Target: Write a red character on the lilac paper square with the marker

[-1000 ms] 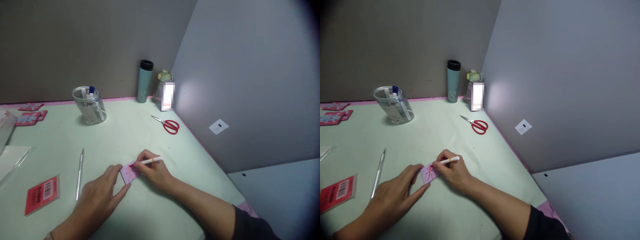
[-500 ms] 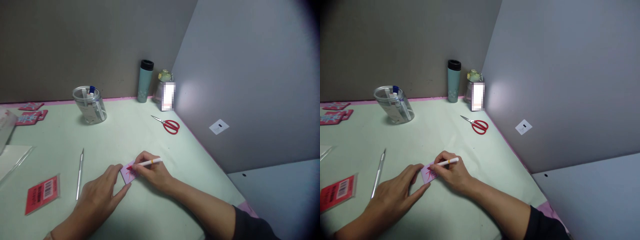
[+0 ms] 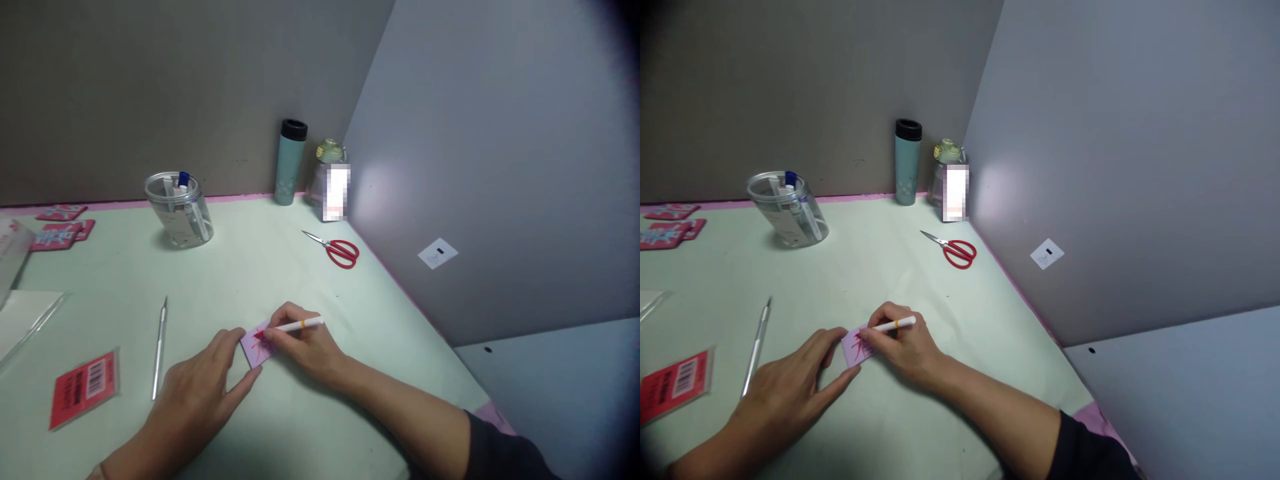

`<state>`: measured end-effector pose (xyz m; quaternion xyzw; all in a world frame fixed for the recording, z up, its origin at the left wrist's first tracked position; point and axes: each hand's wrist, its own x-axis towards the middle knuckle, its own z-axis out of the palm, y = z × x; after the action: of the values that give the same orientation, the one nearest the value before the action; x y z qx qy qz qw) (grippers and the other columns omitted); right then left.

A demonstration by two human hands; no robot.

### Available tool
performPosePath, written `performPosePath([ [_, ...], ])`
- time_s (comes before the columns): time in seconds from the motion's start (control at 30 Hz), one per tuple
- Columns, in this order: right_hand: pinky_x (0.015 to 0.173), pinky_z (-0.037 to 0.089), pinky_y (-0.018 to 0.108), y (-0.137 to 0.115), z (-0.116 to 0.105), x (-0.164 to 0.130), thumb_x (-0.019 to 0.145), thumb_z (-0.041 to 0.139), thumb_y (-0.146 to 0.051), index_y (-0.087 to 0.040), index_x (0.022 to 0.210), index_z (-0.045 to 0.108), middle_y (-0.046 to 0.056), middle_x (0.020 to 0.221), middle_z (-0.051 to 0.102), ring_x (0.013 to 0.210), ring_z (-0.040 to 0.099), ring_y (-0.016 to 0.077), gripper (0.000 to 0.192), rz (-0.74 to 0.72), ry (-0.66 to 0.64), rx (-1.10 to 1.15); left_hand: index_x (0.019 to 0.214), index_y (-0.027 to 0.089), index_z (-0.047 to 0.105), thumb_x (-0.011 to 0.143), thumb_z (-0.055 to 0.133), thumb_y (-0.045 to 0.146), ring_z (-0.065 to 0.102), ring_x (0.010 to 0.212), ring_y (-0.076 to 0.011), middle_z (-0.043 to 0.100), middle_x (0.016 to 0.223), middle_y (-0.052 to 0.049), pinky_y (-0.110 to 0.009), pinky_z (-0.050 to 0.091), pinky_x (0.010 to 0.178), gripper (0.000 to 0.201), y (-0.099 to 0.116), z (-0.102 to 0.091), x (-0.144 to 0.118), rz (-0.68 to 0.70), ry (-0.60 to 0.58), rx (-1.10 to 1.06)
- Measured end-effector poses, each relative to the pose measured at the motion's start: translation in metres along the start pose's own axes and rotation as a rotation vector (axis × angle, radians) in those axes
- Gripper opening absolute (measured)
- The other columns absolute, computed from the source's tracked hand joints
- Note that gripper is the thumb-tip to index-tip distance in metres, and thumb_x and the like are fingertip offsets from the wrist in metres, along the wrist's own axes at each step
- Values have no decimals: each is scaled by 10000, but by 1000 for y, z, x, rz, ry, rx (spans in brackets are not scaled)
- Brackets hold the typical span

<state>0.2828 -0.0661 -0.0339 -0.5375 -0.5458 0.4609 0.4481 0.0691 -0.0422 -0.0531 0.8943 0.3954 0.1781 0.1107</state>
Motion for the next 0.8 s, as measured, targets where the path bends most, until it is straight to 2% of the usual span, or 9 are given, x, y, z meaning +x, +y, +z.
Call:
performPosePath([
  [0.3, 606, 435, 261, -6, 0, 1, 866, 674, -263, -195, 774, 600, -23, 698, 602, 646, 555, 132, 136, 38, 83, 78, 1211, 230, 471, 1019, 459, 419, 647, 555, -164, 597, 799, 38, -272, 402, 501, 269, -1, 1, 1, 21, 35, -2],
  [0.8, 603, 425, 271, -4, -1, 0, 885, 663, -271, -191, 792, 605, -9, 719, 612, 649, 558, 139, 136, 44, 36, 38, 1234, 230, 464, 1006, 484, 410, 695, 623, -187, 627, 834, 28, -283, 424, 519, 292, -2, 2, 0, 1, 7, -5],
])
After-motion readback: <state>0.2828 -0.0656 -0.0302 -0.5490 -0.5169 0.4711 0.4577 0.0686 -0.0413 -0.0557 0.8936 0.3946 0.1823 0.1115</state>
